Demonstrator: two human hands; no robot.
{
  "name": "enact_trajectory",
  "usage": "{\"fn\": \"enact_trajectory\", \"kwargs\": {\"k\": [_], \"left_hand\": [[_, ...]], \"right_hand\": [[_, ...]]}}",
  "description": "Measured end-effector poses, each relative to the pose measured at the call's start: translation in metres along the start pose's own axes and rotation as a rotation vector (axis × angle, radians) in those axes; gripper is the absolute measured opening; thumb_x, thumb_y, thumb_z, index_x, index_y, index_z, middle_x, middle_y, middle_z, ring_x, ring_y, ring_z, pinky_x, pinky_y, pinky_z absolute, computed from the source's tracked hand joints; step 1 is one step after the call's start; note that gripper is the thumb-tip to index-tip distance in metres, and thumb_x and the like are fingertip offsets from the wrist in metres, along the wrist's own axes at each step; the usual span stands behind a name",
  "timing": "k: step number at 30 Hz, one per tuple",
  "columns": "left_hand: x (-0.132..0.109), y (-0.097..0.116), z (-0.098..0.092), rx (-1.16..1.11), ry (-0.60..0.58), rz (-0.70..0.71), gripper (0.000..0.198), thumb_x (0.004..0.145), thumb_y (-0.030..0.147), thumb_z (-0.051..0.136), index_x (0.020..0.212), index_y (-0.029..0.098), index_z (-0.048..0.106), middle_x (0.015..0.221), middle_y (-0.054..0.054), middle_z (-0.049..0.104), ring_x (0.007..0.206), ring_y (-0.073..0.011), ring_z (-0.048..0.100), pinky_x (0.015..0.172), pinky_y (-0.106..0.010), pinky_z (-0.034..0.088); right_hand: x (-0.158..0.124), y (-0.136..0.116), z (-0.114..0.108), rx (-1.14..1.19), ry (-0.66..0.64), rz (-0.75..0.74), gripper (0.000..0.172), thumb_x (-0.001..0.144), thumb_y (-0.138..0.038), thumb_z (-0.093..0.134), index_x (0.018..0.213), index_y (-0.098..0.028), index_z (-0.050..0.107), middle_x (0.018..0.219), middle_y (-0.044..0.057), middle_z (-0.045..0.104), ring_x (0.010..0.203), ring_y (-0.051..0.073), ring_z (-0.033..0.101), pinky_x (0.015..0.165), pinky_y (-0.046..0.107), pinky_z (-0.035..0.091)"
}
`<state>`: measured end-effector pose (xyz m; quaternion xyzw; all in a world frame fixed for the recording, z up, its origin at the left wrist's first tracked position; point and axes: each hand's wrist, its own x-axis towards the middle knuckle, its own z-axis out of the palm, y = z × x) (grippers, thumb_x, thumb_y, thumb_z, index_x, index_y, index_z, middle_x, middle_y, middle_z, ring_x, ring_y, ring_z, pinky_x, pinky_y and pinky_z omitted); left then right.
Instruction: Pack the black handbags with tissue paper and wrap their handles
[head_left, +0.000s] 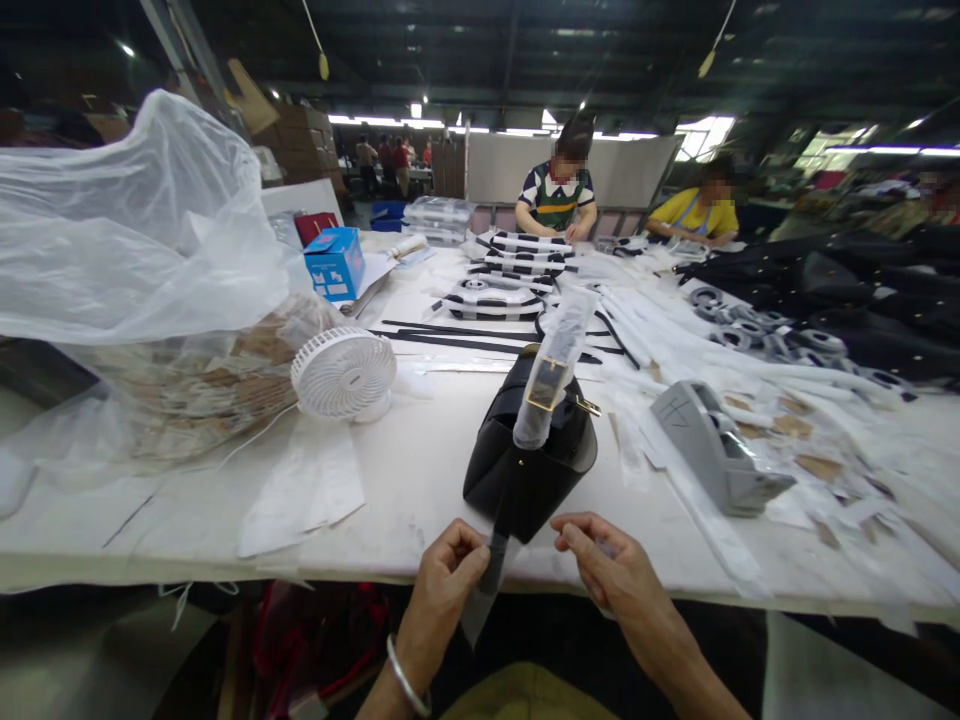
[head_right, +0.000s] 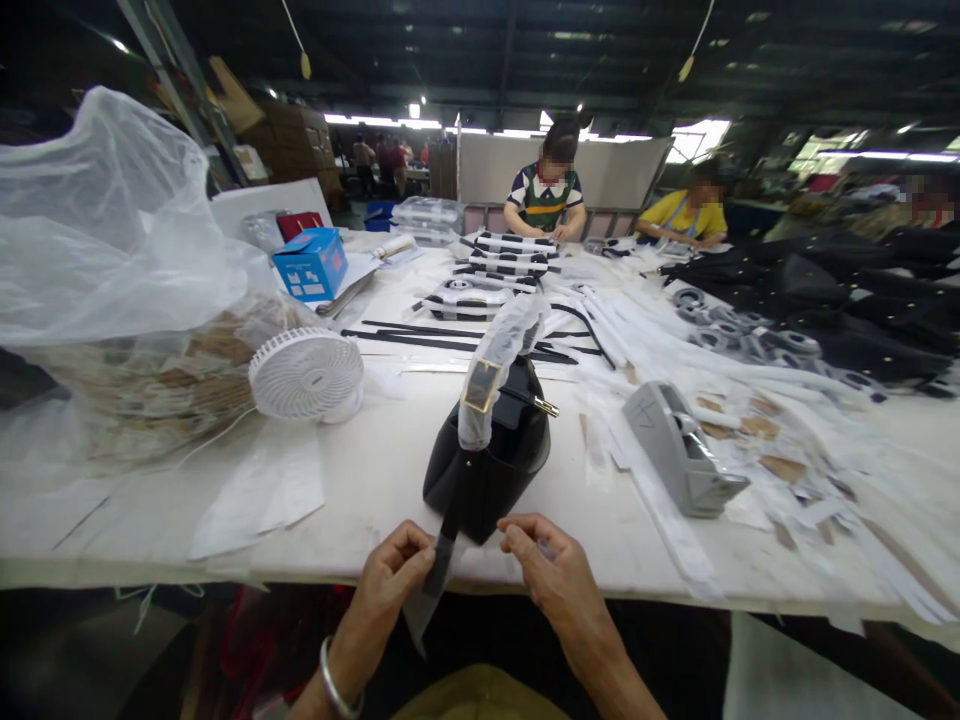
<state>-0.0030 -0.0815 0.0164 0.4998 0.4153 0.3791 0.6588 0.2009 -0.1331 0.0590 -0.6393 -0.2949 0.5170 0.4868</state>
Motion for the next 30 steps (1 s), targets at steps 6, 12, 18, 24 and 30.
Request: {"fn": "enact_trajectory", "kwargs": {"k": [6, 12, 18, 24, 30], "left_hand": [[0.023, 0.028, 0.016, -0.015, 0.147, 0.085, 0.027, 0.084, 0.042, 0.065, 0.080, 0.016, 0.061, 0.075, 0.001, 0.055, 0.073, -0.0128, 0.047, 0.069, -0.024, 0.039], [0.042, 0.043, 0.036, 0.110, 0.314, 0.284, 0.024, 0.091, 0.042, 0.055, 0.084, 0.019, 0.056, 0.077, 0.002, 0.053, 0.073, -0.0132, 0.048, 0.069, -0.024, 0.040], [0.037, 0.046, 0.035, 0.445, 0.400, 0.401, 0.022, 0.093, 0.039, 0.047, 0.082, 0.021, 0.052, 0.072, 0.002, 0.052, 0.066, -0.0143, 0.049, 0.064, -0.026, 0.040], [0.038, 0.054, 0.029, 0.321, 0.282, 0.229, 0.028, 0.088, 0.047, 0.056, 0.097, 0.020, 0.054, 0.072, 0.003, 0.056, 0.067, -0.0153, 0.054, 0.063, -0.026, 0.042], [0.054, 0.064, 0.020, 0.209, 0.121, 0.198, 0.028, 0.084, 0.043, 0.062, 0.076, 0.017, 0.056, 0.070, 0.002, 0.055, 0.068, -0.0131, 0.050, 0.063, -0.023, 0.040]], "right_hand": [[0.009, 0.009, -0.010, -0.036, -0.024, -0.022, 0.048, 0.073, -0.059, 0.069, 0.094, -0.016, 0.071, 0.078, 0.004, 0.066, 0.040, 0.002, 0.031, 0.038, 0.020, 0.020], [0.005, -0.018, 0.007, -0.233, -0.040, -0.159, 0.041, 0.080, -0.055, 0.064, 0.094, -0.019, 0.076, 0.085, 0.008, 0.074, 0.083, 0.021, 0.066, 0.076, 0.027, 0.050], [0.011, -0.034, 0.040, -0.117, -0.138, -0.202, 0.045, 0.078, -0.054, 0.066, 0.102, -0.017, 0.075, 0.095, 0.009, 0.074, 0.093, 0.023, 0.066, 0.087, 0.031, 0.050], [0.022, -0.019, 0.071, 0.135, -0.023, 0.000, 0.061, 0.069, -0.071, 0.065, 0.090, -0.013, 0.068, 0.039, -0.009, 0.037, 0.031, 0.007, 0.028, 0.032, 0.020, 0.023], [0.028, -0.014, 0.073, 0.045, 0.052, -0.087, 0.055, 0.066, -0.065, 0.072, 0.083, -0.013, 0.070, 0.042, -0.006, 0.041, 0.034, 0.006, 0.030, 0.032, 0.021, 0.022]]}}
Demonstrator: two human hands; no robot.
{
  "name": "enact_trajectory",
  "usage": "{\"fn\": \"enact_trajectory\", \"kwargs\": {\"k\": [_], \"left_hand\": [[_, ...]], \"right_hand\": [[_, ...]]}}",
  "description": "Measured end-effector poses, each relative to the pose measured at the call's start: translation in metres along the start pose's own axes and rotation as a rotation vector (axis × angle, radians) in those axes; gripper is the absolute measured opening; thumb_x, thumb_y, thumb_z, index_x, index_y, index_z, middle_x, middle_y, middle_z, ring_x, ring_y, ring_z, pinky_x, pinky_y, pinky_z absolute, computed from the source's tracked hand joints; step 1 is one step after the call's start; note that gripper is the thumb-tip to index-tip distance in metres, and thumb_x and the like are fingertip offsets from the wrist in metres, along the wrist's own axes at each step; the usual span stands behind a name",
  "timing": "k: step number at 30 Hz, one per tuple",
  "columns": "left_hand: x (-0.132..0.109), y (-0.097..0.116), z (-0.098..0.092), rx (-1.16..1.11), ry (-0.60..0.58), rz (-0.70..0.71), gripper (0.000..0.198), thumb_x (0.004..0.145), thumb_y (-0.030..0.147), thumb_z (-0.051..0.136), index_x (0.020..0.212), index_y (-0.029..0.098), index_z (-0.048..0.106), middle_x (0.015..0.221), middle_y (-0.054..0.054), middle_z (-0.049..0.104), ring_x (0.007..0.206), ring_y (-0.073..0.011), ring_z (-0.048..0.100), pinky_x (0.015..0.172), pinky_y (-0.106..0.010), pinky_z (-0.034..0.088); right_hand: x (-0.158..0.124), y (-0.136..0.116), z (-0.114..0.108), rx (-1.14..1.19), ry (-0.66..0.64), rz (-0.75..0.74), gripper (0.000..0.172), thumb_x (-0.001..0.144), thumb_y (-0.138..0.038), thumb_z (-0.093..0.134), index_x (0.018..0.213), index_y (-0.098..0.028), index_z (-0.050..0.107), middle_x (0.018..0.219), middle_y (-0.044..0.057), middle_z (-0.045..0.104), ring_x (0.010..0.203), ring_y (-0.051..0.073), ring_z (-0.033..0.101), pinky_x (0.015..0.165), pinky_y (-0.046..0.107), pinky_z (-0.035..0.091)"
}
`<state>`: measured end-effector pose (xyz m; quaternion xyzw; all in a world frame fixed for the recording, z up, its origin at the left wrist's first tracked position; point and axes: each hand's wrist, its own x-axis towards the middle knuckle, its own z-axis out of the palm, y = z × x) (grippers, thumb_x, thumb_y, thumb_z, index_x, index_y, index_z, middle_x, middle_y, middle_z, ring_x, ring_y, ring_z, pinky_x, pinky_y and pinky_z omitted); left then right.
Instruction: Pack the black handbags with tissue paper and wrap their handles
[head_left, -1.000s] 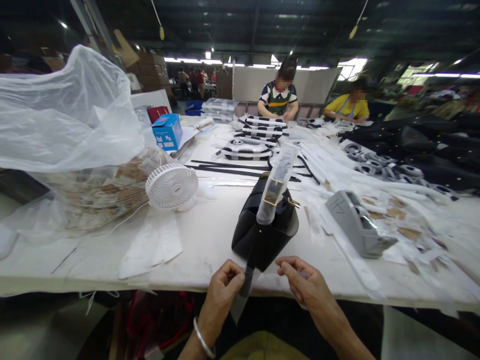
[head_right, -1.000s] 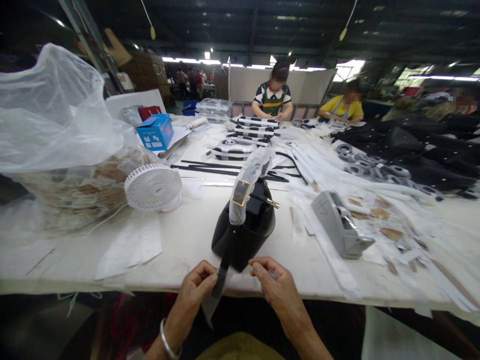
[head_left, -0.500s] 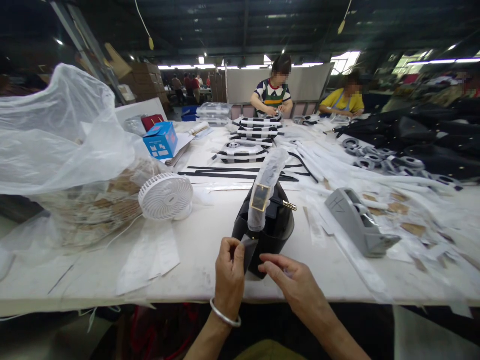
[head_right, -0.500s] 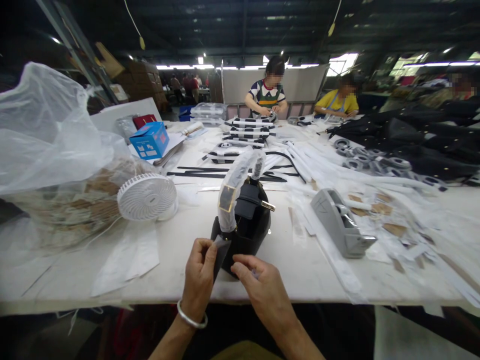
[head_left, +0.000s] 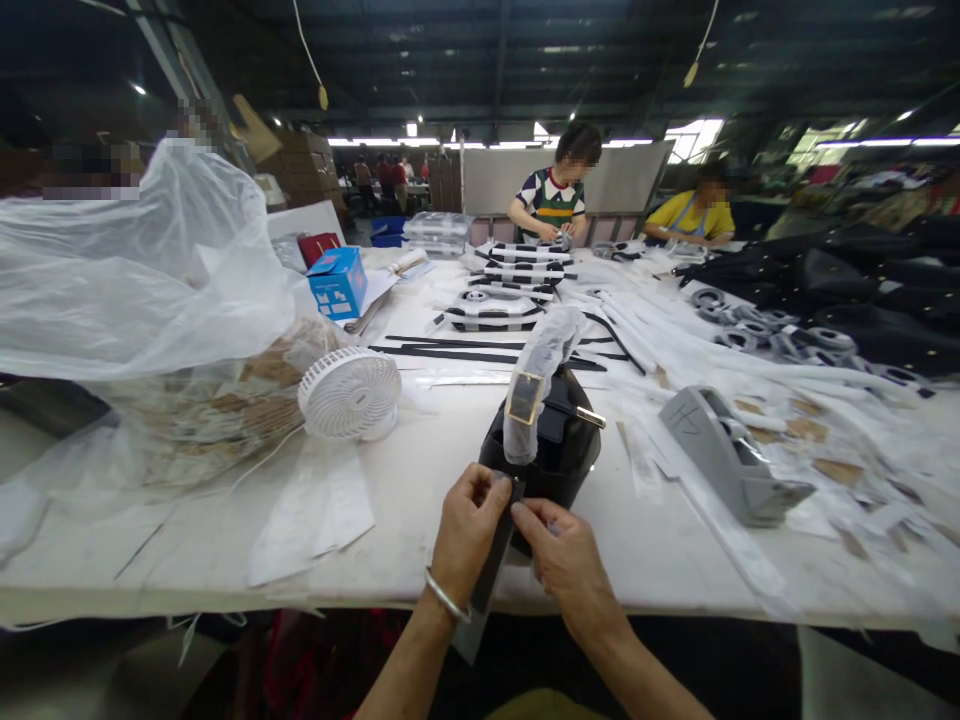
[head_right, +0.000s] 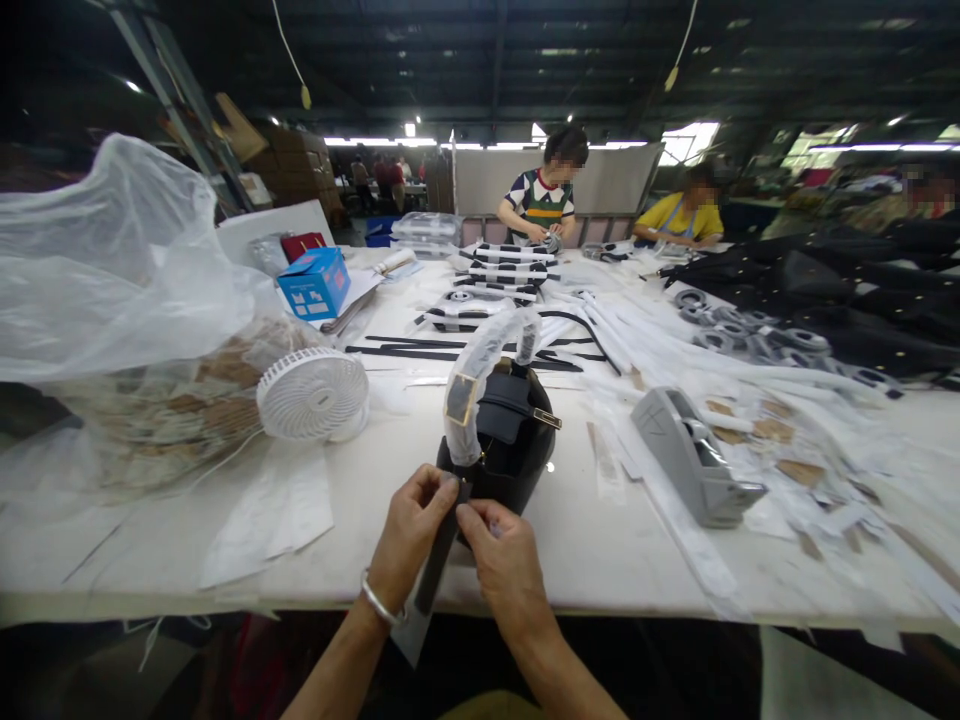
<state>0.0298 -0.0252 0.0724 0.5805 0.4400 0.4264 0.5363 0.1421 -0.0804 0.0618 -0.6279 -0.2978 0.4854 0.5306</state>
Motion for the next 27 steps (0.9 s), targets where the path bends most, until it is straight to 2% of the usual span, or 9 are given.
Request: {"fn": "enact_trajectory", "kwargs": {"k": [4, 7, 10, 14, 17, 19, 22, 27], "left_hand": [[0.005, -0.002, 0.005, -0.123, -0.048, -0.039, 0.031, 0.085, 0.045, 0.060, 0.074, 0.017, 0.053, 0.063, 0.005, 0.048, 0.058, -0.0099, 0.044, 0.055, -0.020, 0.036], [0.005, -0.003, 0.010, -0.184, -0.096, -0.077, 0.033, 0.083, 0.048, 0.063, 0.074, 0.017, 0.051, 0.058, 0.006, 0.046, 0.052, -0.0084, 0.040, 0.049, -0.019, 0.031], [0.005, -0.005, 0.012, -0.222, -0.114, -0.107, 0.034, 0.080, 0.047, 0.066, 0.076, 0.017, 0.052, 0.058, 0.005, 0.049, 0.051, -0.0082, 0.041, 0.048, -0.019, 0.032], [0.002, -0.008, 0.006, -0.260, -0.087, -0.132, 0.034, 0.079, 0.047, 0.069, 0.079, 0.015, 0.057, 0.069, 0.001, 0.058, 0.063, -0.0113, 0.051, 0.060, -0.022, 0.042], [-0.002, -0.007, -0.001, -0.265, -0.084, -0.149, 0.032, 0.078, 0.046, 0.068, 0.074, 0.016, 0.057, 0.069, 0.002, 0.057, 0.065, -0.0116, 0.051, 0.063, -0.022, 0.043], [-0.004, -0.005, -0.003, -0.216, -0.073, -0.131, 0.030, 0.077, 0.043, 0.069, 0.071, 0.016, 0.056, 0.066, 0.002, 0.056, 0.062, -0.0114, 0.049, 0.060, -0.022, 0.041], [-0.008, 0.001, -0.002, 0.035, 0.033, -0.008, 0.026, 0.080, 0.038, 0.066, 0.067, 0.018, 0.056, 0.059, 0.003, 0.053, 0.056, -0.0113, 0.045, 0.054, -0.022, 0.036], [-0.016, 0.000, 0.008, 0.528, 0.222, 0.428, 0.019, 0.088, 0.024, 0.057, 0.069, 0.021, 0.058, 0.061, 0.001, 0.055, 0.054, -0.0128, 0.049, 0.055, -0.025, 0.033]], "right_hand": [[-0.001, -0.005, -0.002, 0.062, 0.067, 0.042, 0.055, 0.062, -0.065, 0.075, 0.081, -0.014, 0.070, 0.038, -0.007, 0.037, 0.032, 0.007, 0.028, 0.031, 0.021, 0.020], [-0.001, -0.010, -0.001, 0.178, 0.135, 0.047, 0.054, 0.057, -0.065, 0.078, 0.072, -0.014, 0.067, 0.035, -0.008, 0.035, 0.030, 0.006, 0.025, 0.030, 0.020, 0.017], [0.001, -0.013, 0.000, 0.207, 0.179, 0.010, 0.052, 0.056, -0.062, 0.080, 0.067, -0.013, 0.066, 0.039, -0.005, 0.044, 0.031, 0.005, 0.025, 0.031, 0.021, 0.017], [0.004, -0.015, 0.003, 0.138, 0.197, -0.053, 0.045, 0.063, -0.057, 0.076, 0.069, -0.012, 0.070, 0.055, 0.003, 0.062, 0.038, 0.007, 0.038, 0.035, 0.022, 0.026], [0.005, -0.015, 0.004, 0.081, 0.190, -0.109, 0.039, 0.065, -0.051, 0.075, 0.067, -0.013, 0.072, 0.061, 0.004, 0.066, 0.051, 0.012, 0.052, 0.046, 0.023, 0.039], [0.006, -0.014, 0.004, 0.046, 0.188, -0.138, 0.036, 0.066, -0.049, 0.074, 0.067, -0.013, 0.073, 0.062, 0.004, 0.067, 0.058, 0.014, 0.056, 0.055, 0.024, 0.044], [0.006, -0.011, 0.004, -0.010, 0.192, -0.167, 0.036, 0.069, -0.048, 0.073, 0.069, -0.013, 0.073, 0.063, 0.005, 0.068, 0.060, 0.015, 0.057, 0.057, 0.025, 0.045], [0.006, -0.009, 0.004, -0.114, 0.217, -0.243, 0.033, 0.072, -0.047, 0.070, 0.068, -0.014, 0.073, 0.066, 0.005, 0.068, 0.062, 0.016, 0.056, 0.059, 0.026, 0.045]]}}
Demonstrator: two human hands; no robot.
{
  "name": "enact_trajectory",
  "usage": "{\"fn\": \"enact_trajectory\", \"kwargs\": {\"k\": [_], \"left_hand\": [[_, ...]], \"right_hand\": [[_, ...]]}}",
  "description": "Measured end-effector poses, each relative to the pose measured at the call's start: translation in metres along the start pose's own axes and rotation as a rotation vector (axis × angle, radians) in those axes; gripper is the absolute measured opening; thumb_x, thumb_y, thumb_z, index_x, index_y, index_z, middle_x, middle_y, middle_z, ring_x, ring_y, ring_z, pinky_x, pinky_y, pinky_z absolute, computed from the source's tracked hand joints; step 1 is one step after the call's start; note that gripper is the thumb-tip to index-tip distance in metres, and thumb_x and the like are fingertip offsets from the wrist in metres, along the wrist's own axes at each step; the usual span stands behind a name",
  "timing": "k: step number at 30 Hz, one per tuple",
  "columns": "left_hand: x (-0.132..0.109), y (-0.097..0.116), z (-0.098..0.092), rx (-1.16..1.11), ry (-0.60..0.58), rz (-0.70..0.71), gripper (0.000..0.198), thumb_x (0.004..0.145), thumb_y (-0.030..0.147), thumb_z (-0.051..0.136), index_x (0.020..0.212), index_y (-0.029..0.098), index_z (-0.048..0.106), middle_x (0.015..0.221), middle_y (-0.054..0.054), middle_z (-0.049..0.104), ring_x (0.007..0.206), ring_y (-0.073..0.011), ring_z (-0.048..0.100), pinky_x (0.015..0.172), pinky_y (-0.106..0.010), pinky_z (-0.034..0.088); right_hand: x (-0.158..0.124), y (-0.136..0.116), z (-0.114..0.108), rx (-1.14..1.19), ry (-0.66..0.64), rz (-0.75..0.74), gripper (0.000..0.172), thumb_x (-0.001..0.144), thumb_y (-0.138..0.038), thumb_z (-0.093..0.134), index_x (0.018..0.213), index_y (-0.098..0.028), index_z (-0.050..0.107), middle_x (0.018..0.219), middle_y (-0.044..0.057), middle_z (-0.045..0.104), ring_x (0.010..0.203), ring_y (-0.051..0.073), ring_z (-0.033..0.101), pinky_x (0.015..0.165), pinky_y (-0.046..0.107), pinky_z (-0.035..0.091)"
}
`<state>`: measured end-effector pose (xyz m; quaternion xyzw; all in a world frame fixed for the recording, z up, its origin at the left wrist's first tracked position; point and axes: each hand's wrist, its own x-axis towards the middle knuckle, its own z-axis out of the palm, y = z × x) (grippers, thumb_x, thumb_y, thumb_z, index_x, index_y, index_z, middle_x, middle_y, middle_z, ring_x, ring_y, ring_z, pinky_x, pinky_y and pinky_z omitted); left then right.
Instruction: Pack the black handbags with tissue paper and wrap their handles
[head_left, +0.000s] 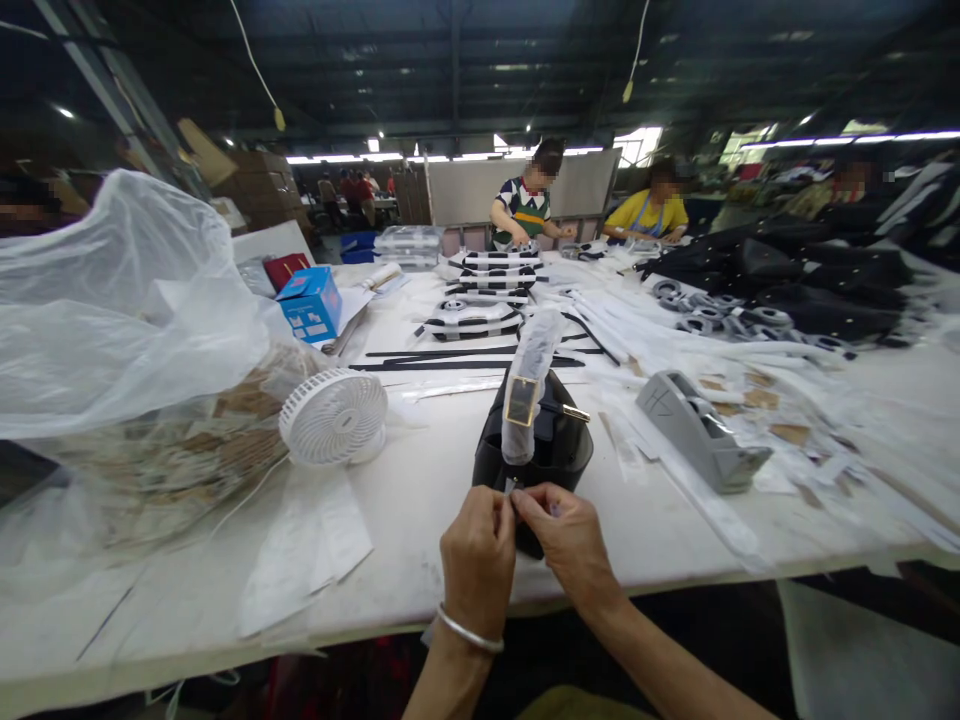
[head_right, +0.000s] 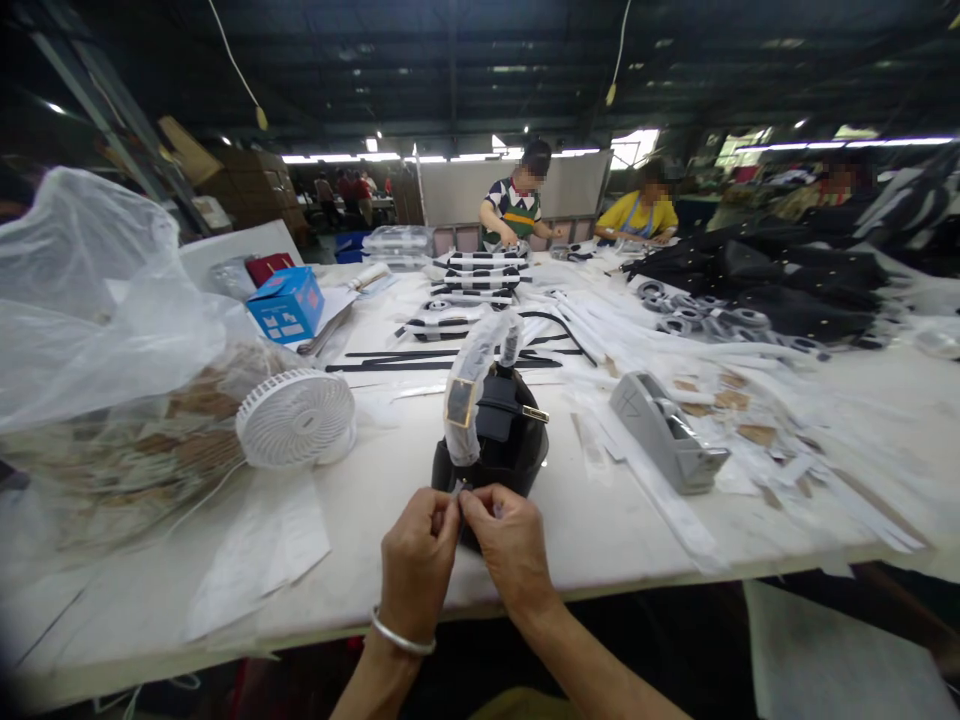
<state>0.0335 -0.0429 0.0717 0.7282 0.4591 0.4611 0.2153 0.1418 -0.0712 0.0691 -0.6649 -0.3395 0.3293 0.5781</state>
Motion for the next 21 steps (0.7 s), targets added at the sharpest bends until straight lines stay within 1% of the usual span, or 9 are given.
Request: {"fn": "enact_trajectory", "kwargs": {"k": [2, 4, 7, 10, 12, 15, 18, 20, 21], "left_hand": [[-0.005, 0.001, 0.002, 0.166, 0.036, 0.172, 0.021, 0.091, 0.018, 0.052, 0.072, 0.021, 0.059, 0.065, -0.001, 0.058, 0.057, -0.0140, 0.051, 0.054, -0.027, 0.033], [-0.009, 0.001, 0.003, 0.292, 0.054, 0.300, 0.020, 0.092, 0.014, 0.048, 0.079, 0.020, 0.061, 0.066, -0.002, 0.058, 0.059, -0.0154, 0.053, 0.054, -0.028, 0.034], [-0.016, 0.003, 0.002, 0.388, 0.061, 0.399, 0.019, 0.092, 0.009, 0.046, 0.098, 0.016, 0.063, 0.070, -0.003, 0.059, 0.063, -0.0170, 0.055, 0.057, -0.028, 0.038], [-0.026, 0.005, 0.004, 0.441, 0.065, 0.452, 0.028, 0.091, 0.005, 0.044, 0.115, 0.012, 0.059, 0.076, -0.006, 0.061, 0.065, -0.0183, 0.057, 0.058, -0.029, 0.042], [-0.032, 0.006, 0.008, 0.453, 0.064, 0.484, 0.028, 0.091, 0.004, 0.043, 0.113, 0.012, 0.059, 0.077, -0.007, 0.061, 0.066, -0.0195, 0.057, 0.058, -0.031, 0.045], [-0.038, 0.006, 0.015, 0.442, 0.043, 0.500, 0.026, 0.091, 0.004, 0.041, 0.108, 0.011, 0.059, 0.077, -0.008, 0.061, 0.065, -0.0208, 0.057, 0.056, -0.033, 0.048], [-0.042, 0.003, 0.015, 0.332, -0.002, 0.528, 0.029, 0.092, 0.005, 0.041, 0.115, 0.013, 0.057, 0.082, -0.008, 0.063, 0.067, -0.0201, 0.058, 0.058, -0.033, 0.051], [-0.044, -0.001, 0.008, 0.201, -0.008, 0.504, 0.034, 0.092, 0.004, 0.044, 0.121, 0.017, 0.055, 0.089, -0.009, 0.064, 0.077, -0.0191, 0.061, 0.066, -0.030, 0.053], [-0.045, -0.003, 0.003, 0.141, 0.020, 0.466, 0.035, 0.091, 0.005, 0.047, 0.123, 0.019, 0.054, 0.093, -0.009, 0.064, 0.083, -0.0191, 0.062, 0.071, -0.030, 0.054]], "right_hand": [[-0.001, -0.002, 0.000, 0.012, 0.001, -0.008, 0.033, 0.071, -0.047, 0.070, 0.067, -0.015, 0.072, 0.066, 0.005, 0.067, 0.062, 0.015, 0.055, 0.058, 0.025, 0.045], [-0.001, -0.006, -0.001, 0.043, -0.007, 0.027, 0.034, 0.069, -0.049, 0.071, 0.066, -0.015, 0.071, 0.061, 0.004, 0.065, 0.057, 0.014, 0.053, 0.052, 0.024, 0.043], [0.000, -0.012, -0.004, 0.070, -0.064, 0.155, 0.040, 0.068, -0.054, 0.070, 0.065, -0.015, 0.068, 0.048, -0.001, 0.054, 0.041, 0.009, 0.041, 0.036, 0.022, 0.029], [0.002, -0.016, -0.005, 0.073, -0.139, 0.247, 0.044, 0.067, -0.059, 0.070, 0.067, -0.015, 0.064, 0.042, -0.006, 0.043, 0.035, 0.006, 0.030, 0.031, 0.021, 0.019], [0.003, -0.018, -0.004, 0.084, -0.156, 0.258, 0.042, 0.063, -0.055, 0.074, 0.066, -0.016, 0.061, 0.044, -0.007, 0.043, 0.036, 0.005, 0.030, 0.033, 0.020, 0.021], [0.003, -0.021, -0.001, 0.166, -0.118, 0.248, 0.038, 0.058, -0.046, 0.078, 0.061, -0.016, 0.055, 0.048, -0.006, 0.048, 0.042, 0.006, 0.037, 0.038, 0.019, 0.028], [0.004, -0.022, 0.000, 0.199, -0.075, 0.265, 0.036, 0.058, -0.044, 0.077, 0.059, -0.017, 0.052, 0.046, -0.006, 0.047, 0.040, 0.005, 0.034, 0.036, 0.019, 0.025], [0.006, -0.021, 0.000, 0.202, -0.074, 0.281, 0.037, 0.058, -0.045, 0.076, 0.059, -0.018, 0.051, 0.043, -0.007, 0.045, 0.036, 0.004, 0.029, 0.034, 0.019, 0.018], [0.006, -0.020, -0.001, 0.216, -0.080, 0.287, 0.038, 0.058, -0.046, 0.076, 0.059, -0.018, 0.050, 0.043, -0.008, 0.045, 0.034, 0.004, 0.027, 0.033, 0.019, 0.016]]}}
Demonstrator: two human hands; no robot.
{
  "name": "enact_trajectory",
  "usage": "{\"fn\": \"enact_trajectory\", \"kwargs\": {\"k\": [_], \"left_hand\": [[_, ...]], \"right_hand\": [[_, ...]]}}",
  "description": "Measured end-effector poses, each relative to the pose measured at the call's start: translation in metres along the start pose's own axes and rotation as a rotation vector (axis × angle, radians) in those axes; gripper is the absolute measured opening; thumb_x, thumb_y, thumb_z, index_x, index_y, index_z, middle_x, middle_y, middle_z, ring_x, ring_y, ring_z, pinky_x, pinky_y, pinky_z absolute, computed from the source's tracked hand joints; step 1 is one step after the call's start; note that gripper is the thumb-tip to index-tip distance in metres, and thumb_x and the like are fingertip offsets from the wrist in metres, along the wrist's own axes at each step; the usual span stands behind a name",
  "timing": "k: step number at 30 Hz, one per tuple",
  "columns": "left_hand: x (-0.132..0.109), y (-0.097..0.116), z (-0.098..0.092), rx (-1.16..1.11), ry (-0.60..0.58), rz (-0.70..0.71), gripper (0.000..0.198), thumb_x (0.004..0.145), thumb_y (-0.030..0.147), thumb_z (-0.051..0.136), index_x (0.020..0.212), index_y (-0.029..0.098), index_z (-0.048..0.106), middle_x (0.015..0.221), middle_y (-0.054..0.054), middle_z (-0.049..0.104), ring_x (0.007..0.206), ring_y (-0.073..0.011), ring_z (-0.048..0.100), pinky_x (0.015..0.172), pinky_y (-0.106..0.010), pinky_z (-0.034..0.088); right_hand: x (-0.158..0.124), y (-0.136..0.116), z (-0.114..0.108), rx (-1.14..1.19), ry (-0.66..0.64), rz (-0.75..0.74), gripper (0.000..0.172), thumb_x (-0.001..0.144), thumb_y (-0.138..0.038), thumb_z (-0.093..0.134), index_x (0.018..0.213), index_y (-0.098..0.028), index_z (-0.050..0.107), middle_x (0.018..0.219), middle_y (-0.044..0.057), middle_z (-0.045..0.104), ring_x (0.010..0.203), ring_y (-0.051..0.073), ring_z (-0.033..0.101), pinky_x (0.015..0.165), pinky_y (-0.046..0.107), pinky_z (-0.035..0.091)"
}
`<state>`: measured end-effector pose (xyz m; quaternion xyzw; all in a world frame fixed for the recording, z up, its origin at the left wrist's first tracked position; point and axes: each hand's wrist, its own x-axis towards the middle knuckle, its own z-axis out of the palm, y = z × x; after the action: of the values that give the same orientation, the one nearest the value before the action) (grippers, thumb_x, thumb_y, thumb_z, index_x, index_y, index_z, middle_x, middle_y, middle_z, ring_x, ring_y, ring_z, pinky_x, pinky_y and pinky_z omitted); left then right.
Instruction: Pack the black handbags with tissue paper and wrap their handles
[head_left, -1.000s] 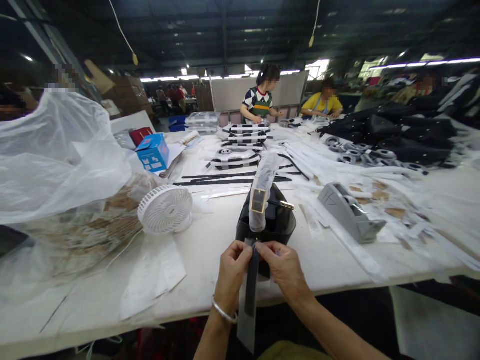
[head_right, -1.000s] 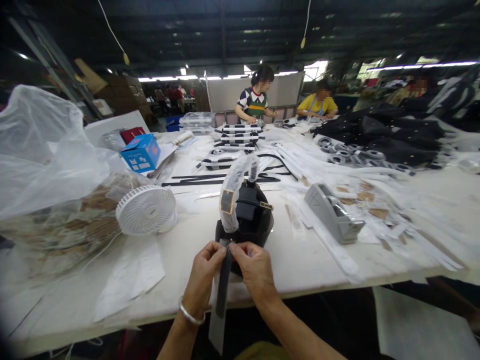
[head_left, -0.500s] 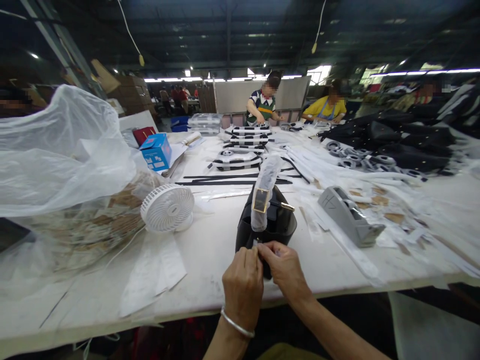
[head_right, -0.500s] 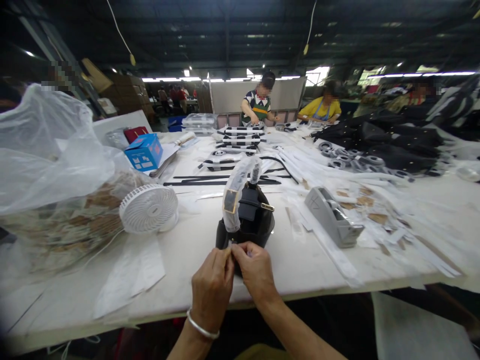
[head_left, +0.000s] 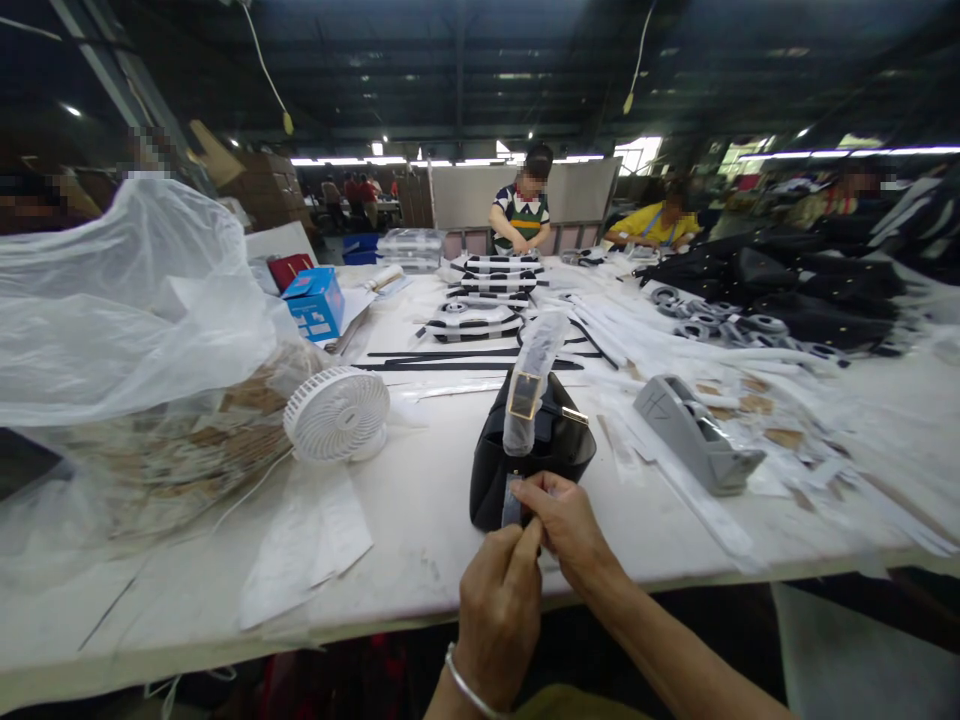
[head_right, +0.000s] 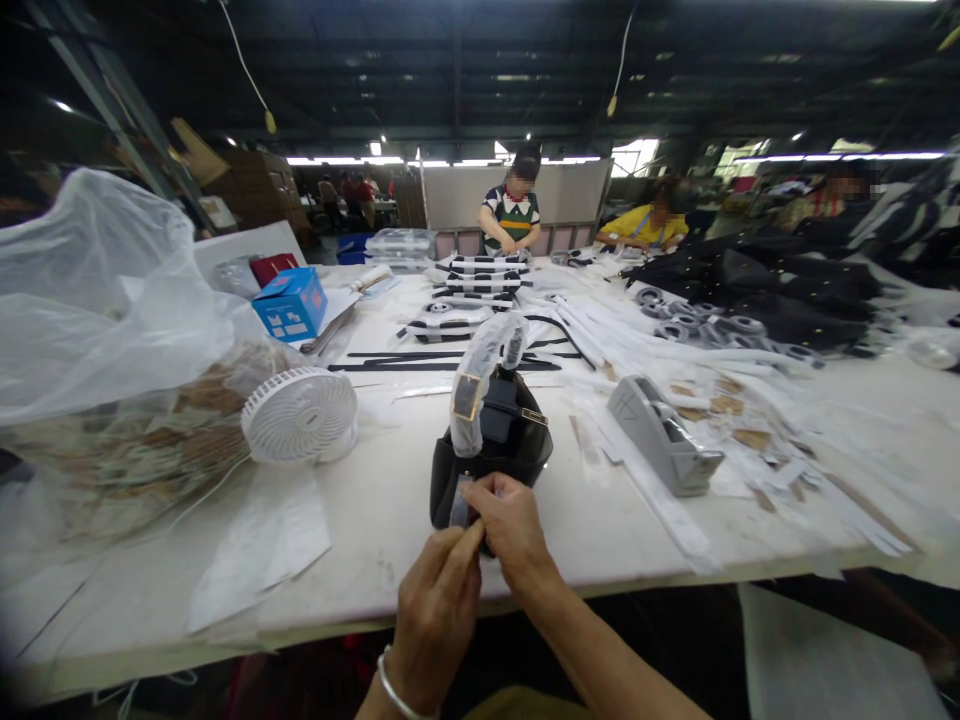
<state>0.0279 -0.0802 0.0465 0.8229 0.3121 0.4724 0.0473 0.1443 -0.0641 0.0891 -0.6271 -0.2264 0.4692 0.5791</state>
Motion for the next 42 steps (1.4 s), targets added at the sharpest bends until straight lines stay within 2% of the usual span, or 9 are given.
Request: {"fn": "enact_trajectory", "kwargs": {"k": [6, 10, 17, 25, 30, 33, 36, 39, 42], "left_hand": [[-0.022, -0.013, -0.023, -0.108, 0.084, -0.234, 0.033, 0.085, 0.018, 0.063, 0.116, 0.019, 0.053, 0.108, -0.011, 0.059, 0.102, -0.0234, 0.059, 0.084, -0.037, 0.056], [-0.039, -0.008, -0.024, -0.163, 0.042, -0.271, 0.021, 0.085, 0.012, 0.057, 0.104, 0.022, 0.057, 0.095, -0.006, 0.060, 0.090, -0.0190, 0.062, 0.079, -0.031, 0.055], [-0.038, -0.004, -0.034, -0.268, -0.052, -0.668, 0.008, 0.082, 0.018, 0.064, 0.079, 0.022, 0.058, 0.062, 0.004, 0.054, 0.053, -0.0125, 0.054, 0.052, -0.021, 0.044], [-0.071, -0.019, -0.037, 0.161, -0.041, 0.024, 0.025, 0.089, 0.000, 0.049, 0.108, 0.014, 0.059, 0.076, -0.005, 0.066, 0.065, -0.0141, 0.064, 0.057, -0.021, 0.046], [-0.072, -0.024, -0.064, -0.015, -0.227, 0.102, 0.013, 0.093, 0.010, 0.049, 0.099, 0.017, 0.059, 0.064, 0.001, 0.059, 0.053, -0.0117, 0.057, 0.052, -0.022, 0.043], [-0.041, -0.021, -0.082, -0.163, -0.109, -0.153, 0.008, 0.094, 0.021, 0.051, 0.096, 0.021, 0.058, 0.070, 0.001, 0.060, 0.061, -0.0120, 0.058, 0.061, -0.022, 0.046], [0.001, -0.016, -0.072, -0.344, -0.043, -0.593, 0.022, 0.099, 0.033, 0.041, 0.092, 0.020, 0.058, 0.081, -0.002, 0.062, 0.076, -0.0141, 0.060, 0.070, -0.024, 0.048], [0.029, -0.011, -0.037, -0.790, -0.274, -0.855, 0.041, 0.097, 0.050, 0.036, 0.088, 0.017, 0.058, 0.081, -0.005, 0.062, 0.076, -0.0156, 0.060, 0.071, -0.027, 0.052], [0.034, -0.006, -0.003, -1.138, -0.407, -1.077, 0.050, 0.091, 0.063, 0.040, 0.088, 0.016, 0.055, 0.064, 0.001, 0.055, 0.049, -0.0104, 0.050, 0.045, -0.021, 0.044]], "right_hand": [[0.000, 0.003, 0.000, 0.105, -0.020, 0.035, 0.044, 0.056, -0.050, 0.078, 0.059, -0.019, 0.048, 0.041, -0.008, 0.045, 0.029, 0.002, 0.023, 0.030, 0.018, 0.012], [-0.002, 0.003, 0.003, 0.135, -0.025, 0.045, 0.046, 0.054, -0.050, 0.080, 0.061, -0.018, 0.048, 0.044, -0.007, 0.049, 0.029, 0.001, 0.024, 0.030, 0.017, 0.012], [0.000, 0.003, 0.003, 0.160, -0.024, 0.064, 0.047, 0.053, -0.050, 0.082, 0.062, -0.018, 0.049, 0.043, -0.007, 0.048, 0.029, 0.000, 0.022, 0.030, 0.017, 0.011], [-0.001, 0.006, 0.006, 0.182, -0.035, 0.065, 0.047, 0.051, -0.049, 0.084, 0.061, -0.018, 0.049, 0.042, -0.007, 0.048, 0.029, 0.001, 0.023, 0.029, 0.017, 0.013], [0.001, 0.006, 0.002, 0.167, -0.065, 0.073, 0.046, 0.053, -0.050, 0.083, 0.061, -0.018, 0.051, 0.040, -0.009, 0.042, 0.029, 0.001, 0.022, 0.029, 0.017, 0.012], [0.002, 0.006, 0.000, 0.163, -0.096, 0.080, 0.047, 0.053, -0.050, 0.084, 0.062, -0.018, 0.051, 0.041, -0.009, 0.043, 0.029, 0.001, 0.022, 0.030, 0.017, 0.012], [0.002, 0.007, 0.000, 0.158, -0.100, 0.054, 0.047, 0.054, -0.050, 0.083, 0.064, -0.016, 0.053, 0.044, -0.008, 0.048, 0.030, 0.000, 0.023, 0.030, 0.017, 0.012], [0.002, 0.010, -0.001, 0.183, -0.140, 0.073, 0.047, 0.055, -0.052, 0.082, 0.065, -0.018, 0.052, 0.043, -0.008, 0.046, 0.029, 0.003, 0.029, 0.030, 0.018, 0.016], [0.001, 0.011, -0.004, 0.189, -0.192, 0.109, 0.046, 0.056, -0.053, 0.080, 0.066, -0.019, 0.051, 0.040, -0.008, 0.044, 0.030, 0.006, 0.032, 0.031, 0.019, 0.018]]}}
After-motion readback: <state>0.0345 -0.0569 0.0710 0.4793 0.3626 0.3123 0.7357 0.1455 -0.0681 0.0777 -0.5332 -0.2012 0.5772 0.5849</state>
